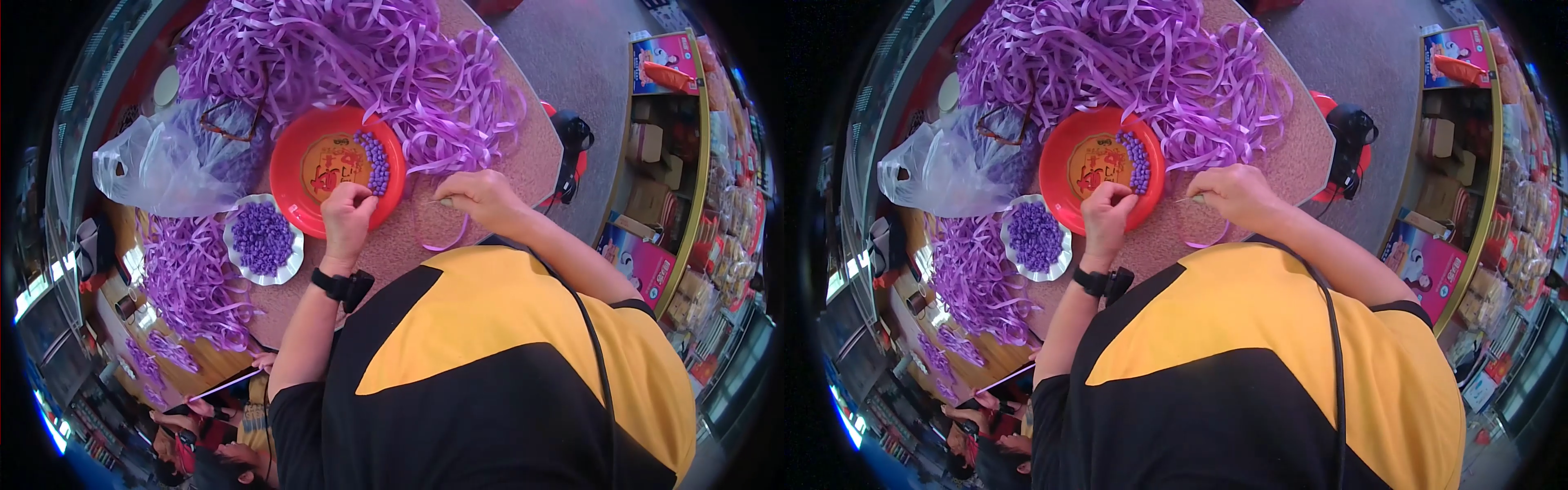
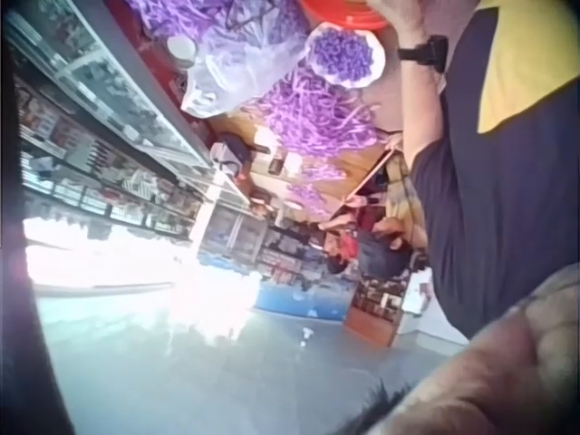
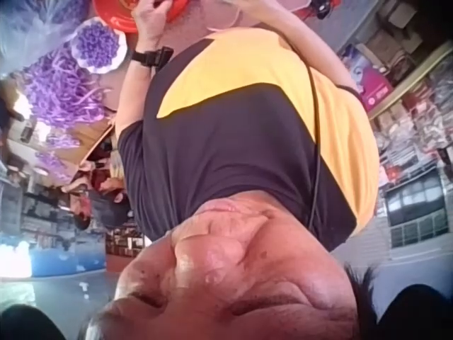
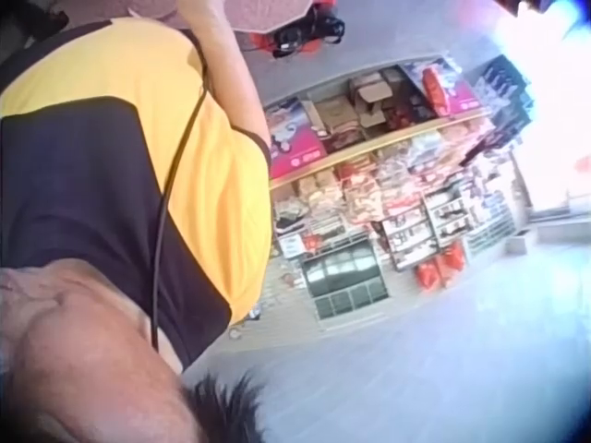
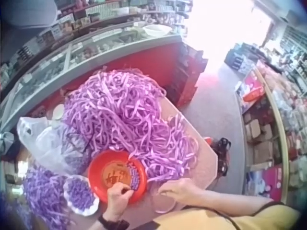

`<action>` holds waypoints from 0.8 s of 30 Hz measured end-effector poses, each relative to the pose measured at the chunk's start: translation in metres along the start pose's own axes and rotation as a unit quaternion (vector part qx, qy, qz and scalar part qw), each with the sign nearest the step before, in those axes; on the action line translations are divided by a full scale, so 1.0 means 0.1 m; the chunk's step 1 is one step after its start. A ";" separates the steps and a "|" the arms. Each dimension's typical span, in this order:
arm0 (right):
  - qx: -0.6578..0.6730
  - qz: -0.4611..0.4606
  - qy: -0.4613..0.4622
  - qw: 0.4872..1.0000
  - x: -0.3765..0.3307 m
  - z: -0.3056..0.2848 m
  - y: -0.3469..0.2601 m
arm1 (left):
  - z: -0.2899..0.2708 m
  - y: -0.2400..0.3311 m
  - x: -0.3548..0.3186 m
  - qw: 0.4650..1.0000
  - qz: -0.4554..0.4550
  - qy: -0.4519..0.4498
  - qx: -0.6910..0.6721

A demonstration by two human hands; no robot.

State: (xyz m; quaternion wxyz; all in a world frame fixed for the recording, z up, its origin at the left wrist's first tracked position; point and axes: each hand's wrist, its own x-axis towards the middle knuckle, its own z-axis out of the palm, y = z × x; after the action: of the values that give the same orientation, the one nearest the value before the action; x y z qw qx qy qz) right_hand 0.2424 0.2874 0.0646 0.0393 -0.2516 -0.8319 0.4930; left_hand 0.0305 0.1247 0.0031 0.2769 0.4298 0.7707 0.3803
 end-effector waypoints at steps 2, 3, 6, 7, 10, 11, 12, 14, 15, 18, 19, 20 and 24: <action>0.009 -0.022 -0.014 1.000 0.09 0.06 -0.09 | -0.08 0.13 -0.06 0.977 -0.141 -0.009 -0.160; 0.008 -0.025 -0.017 1.000 0.13 0.10 -0.14 | -0.13 0.21 -0.06 0.934 -0.195 -0.006 -0.298; 0.029 -0.050 -0.007 0.998 0.24 0.22 -0.27 | -0.22 0.29 -0.14 0.775 -0.274 -0.002 -0.569; 0.037 -0.058 0.013 0.998 0.27 0.27 -0.28 | -0.23 0.30 -0.18 0.775 -0.272 0.003 -0.571; 0.039 -0.071 0.022 0.997 0.32 0.35 -0.39 | -0.23 0.33 -0.34 0.754 -0.227 0.017 -0.616; 0.034 -0.071 0.019 0.997 0.33 0.37 -0.42 | -0.23 0.35 -0.38 0.764 -0.218 0.024 -0.606; 0.033 -0.076 0.011 0.997 0.34 0.39 -0.43 | -0.22 0.37 -0.42 0.775 -0.210 0.031 -0.596; 0.023 -0.086 0.009 0.996 0.35 0.45 -0.44 | -0.21 0.39 -0.48 0.776 -0.202 0.041 -0.596; 0.021 -0.090 0.003 0.996 0.34 0.49 -0.44 | -0.20 0.40 -0.51 0.780 -0.196 0.043 -0.593; 0.038 -0.082 -0.021 0.996 0.34 0.57 -0.46 | -0.21 0.42 -0.59 0.790 -0.189 0.069 -0.579; 0.037 -0.073 -0.032 0.996 0.35 0.58 -0.48 | -0.20 0.41 -0.62 0.788 -0.189 0.077 -0.580; 0.035 -0.064 -0.044 0.996 0.36 0.60 -0.51 | -0.21 0.38 -0.65 0.791 -0.184 0.082 -0.578; 0.039 -0.112 -0.038 0.992 0.36 0.68 -0.60 | -0.25 0.31 -0.76 0.795 -0.182 0.113 -0.567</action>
State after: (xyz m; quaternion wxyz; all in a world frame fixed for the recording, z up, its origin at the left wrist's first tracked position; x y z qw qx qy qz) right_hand 0.1669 0.2258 0.0741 0.0723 -0.1365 -0.8358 0.5268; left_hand 0.0617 0.0605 0.0506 0.4461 0.0019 0.5067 0.7377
